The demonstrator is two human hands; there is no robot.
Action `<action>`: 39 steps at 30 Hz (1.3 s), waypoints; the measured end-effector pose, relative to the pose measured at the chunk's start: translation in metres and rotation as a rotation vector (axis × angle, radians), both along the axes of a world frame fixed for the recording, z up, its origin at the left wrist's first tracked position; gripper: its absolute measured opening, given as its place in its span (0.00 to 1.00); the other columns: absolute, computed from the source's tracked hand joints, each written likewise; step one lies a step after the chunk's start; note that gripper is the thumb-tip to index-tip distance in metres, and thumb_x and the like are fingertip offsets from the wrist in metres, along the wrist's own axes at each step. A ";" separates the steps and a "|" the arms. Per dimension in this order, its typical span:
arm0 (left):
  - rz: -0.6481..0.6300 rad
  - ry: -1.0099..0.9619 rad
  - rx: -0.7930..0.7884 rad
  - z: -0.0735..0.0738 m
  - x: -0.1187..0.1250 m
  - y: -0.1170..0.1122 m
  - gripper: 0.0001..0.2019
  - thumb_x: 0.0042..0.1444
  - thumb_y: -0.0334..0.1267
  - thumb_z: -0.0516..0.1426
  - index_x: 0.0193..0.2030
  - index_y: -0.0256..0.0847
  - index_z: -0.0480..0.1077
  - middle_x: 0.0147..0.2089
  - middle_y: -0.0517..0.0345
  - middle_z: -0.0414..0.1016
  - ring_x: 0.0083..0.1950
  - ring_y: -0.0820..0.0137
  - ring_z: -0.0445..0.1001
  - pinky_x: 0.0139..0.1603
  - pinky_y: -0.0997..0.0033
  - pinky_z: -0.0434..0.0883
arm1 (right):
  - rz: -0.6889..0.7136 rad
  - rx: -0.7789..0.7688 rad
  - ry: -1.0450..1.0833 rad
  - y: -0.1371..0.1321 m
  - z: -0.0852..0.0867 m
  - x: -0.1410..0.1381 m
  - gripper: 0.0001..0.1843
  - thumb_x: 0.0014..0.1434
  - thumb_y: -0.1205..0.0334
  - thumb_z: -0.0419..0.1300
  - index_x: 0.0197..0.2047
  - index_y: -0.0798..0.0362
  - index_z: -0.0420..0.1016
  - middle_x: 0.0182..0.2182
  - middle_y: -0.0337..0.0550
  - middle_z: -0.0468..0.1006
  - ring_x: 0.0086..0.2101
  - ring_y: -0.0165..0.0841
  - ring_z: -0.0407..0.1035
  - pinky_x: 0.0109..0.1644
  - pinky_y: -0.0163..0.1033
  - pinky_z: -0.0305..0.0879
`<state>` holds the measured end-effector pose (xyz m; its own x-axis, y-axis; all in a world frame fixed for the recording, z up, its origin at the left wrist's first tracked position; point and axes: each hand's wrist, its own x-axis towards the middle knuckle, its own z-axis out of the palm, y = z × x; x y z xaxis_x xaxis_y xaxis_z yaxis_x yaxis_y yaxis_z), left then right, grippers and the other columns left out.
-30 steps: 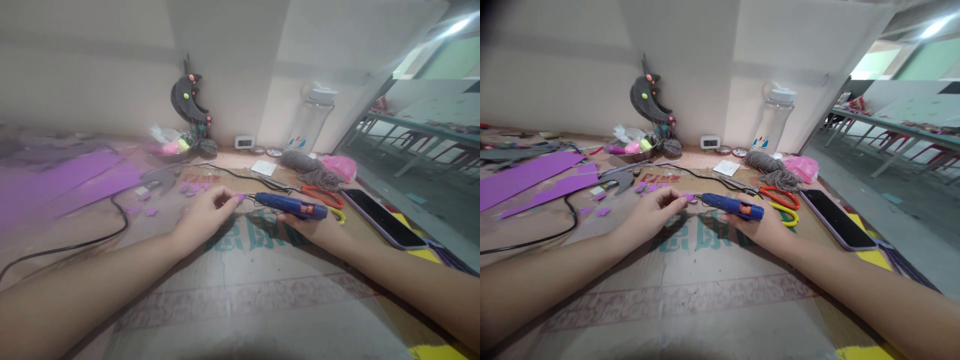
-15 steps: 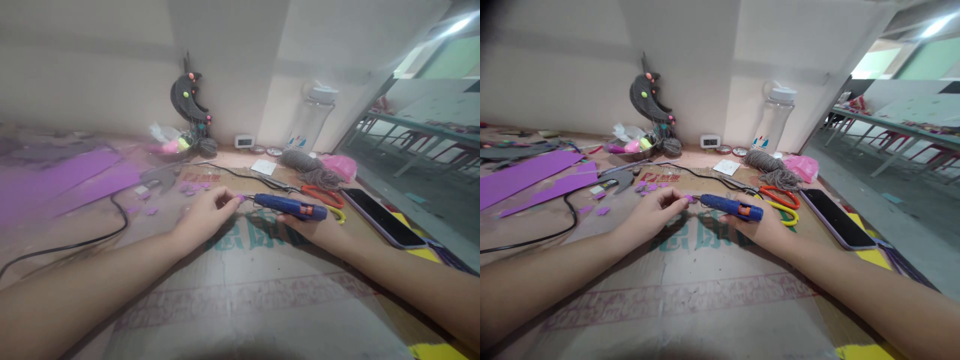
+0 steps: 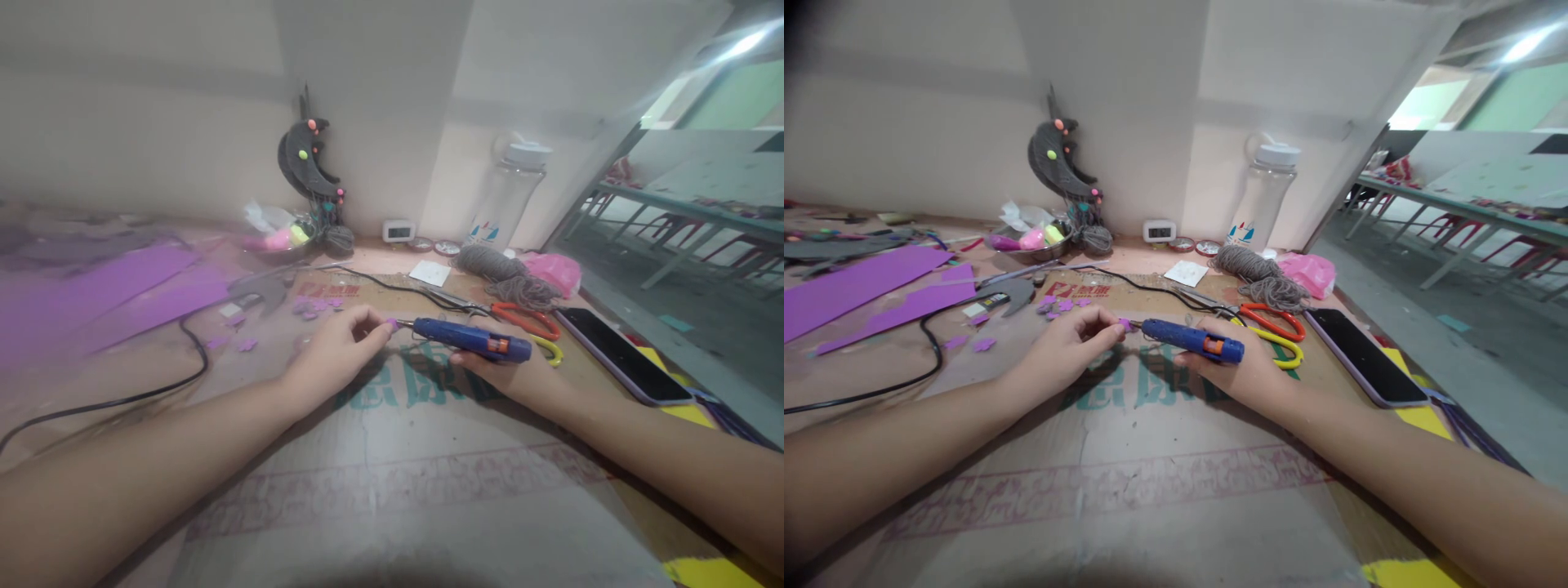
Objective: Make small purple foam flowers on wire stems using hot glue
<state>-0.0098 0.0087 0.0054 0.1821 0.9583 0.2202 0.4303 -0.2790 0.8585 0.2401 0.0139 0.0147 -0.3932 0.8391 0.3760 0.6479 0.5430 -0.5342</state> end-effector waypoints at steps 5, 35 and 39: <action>0.026 -0.024 -0.004 0.002 0.000 -0.002 0.13 0.59 0.49 0.56 0.32 0.41 0.71 0.31 0.59 0.73 0.34 0.68 0.69 0.35 0.69 0.63 | -0.027 -0.004 -0.013 0.001 -0.001 0.001 0.14 0.55 0.50 0.63 0.28 0.50 0.67 0.21 0.35 0.69 0.23 0.30 0.64 0.26 0.34 0.58; 0.070 -0.129 -0.057 -0.003 -0.001 0.005 0.15 0.58 0.52 0.57 0.32 0.41 0.71 0.33 0.58 0.75 0.37 0.66 0.72 0.39 0.67 0.65 | -0.113 0.102 0.183 0.000 0.023 0.001 0.12 0.62 0.50 0.58 0.38 0.49 0.73 0.35 0.44 0.79 0.35 0.37 0.75 0.40 0.41 0.72; 0.046 -0.131 -0.053 -0.006 0.000 0.006 0.14 0.59 0.50 0.56 0.33 0.40 0.70 0.34 0.58 0.74 0.38 0.66 0.71 0.40 0.68 0.64 | -0.264 0.092 0.178 0.040 0.029 0.009 0.14 0.55 0.50 0.64 0.37 0.52 0.74 0.33 0.45 0.80 0.36 0.41 0.75 0.42 0.44 0.72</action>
<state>-0.0097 0.0149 -0.0006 0.1109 0.9760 0.1875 0.3252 -0.2139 0.9211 0.2486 0.0535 0.0437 -0.0884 0.8624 0.4984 0.6737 0.4203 -0.6078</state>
